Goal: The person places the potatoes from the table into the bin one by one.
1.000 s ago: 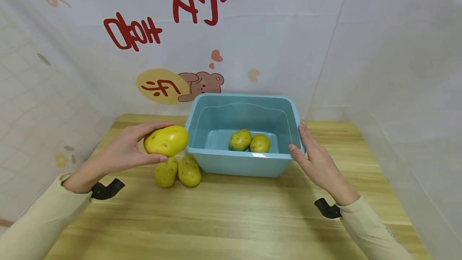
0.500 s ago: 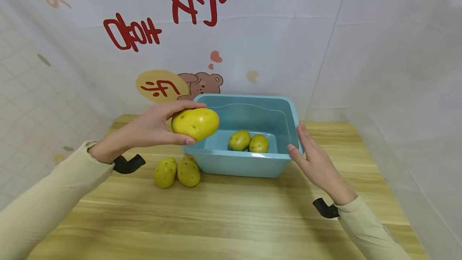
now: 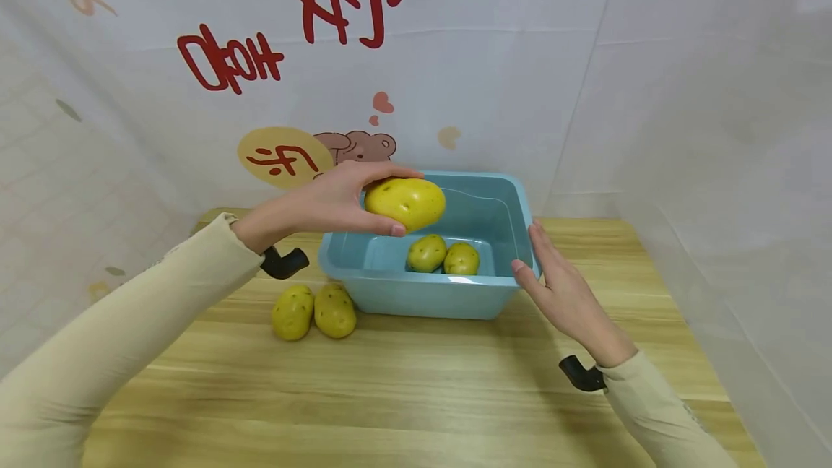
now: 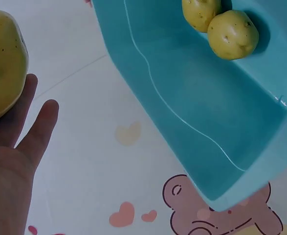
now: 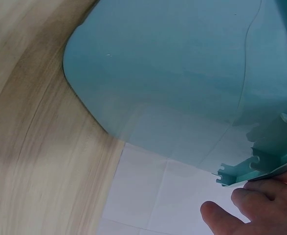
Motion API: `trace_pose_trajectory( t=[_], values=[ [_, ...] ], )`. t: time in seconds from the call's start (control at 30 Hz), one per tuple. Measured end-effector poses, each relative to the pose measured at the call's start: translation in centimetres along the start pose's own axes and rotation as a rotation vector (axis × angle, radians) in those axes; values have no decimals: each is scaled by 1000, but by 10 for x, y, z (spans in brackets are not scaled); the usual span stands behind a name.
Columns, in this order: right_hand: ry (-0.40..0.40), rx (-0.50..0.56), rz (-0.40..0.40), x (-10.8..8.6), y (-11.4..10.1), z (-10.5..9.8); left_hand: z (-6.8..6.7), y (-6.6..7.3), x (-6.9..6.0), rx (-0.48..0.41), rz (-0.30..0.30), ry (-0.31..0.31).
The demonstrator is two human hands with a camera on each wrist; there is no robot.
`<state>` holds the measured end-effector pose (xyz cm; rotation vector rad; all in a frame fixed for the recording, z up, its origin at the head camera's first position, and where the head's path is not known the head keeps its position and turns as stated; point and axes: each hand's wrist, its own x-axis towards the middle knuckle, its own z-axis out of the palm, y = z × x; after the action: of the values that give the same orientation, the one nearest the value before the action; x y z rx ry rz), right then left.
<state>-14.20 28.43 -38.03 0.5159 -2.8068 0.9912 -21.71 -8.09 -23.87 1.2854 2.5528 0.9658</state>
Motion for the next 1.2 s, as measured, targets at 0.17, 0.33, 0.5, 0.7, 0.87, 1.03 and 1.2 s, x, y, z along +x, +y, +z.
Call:
trace_pose_trajectory(
  t=[0.17,0.33,0.5,0.7,0.87,1.03,1.2],
  values=[
    [3,2,-2,0,-1,1,5,-5,20,10,-16,-39],
    [5,5,0,0,0,1,12,-16,36,-6,-41,-49],
    [-9,6,4,1,1,2,23,-31,49,-43,-64,-111],
    [-2,-5,12,0,1,1,32,-42,59,-73,-71,-173],
    [-18,-6,8,2,-1,1,36,-51,59,-42,-85,-193],
    [-41,8,16,3,-3,2,44,-58,59,35,-78,-253],
    [-30,4,31,1,0,0,51,-60,63,124,-40,-350]
  ],
)
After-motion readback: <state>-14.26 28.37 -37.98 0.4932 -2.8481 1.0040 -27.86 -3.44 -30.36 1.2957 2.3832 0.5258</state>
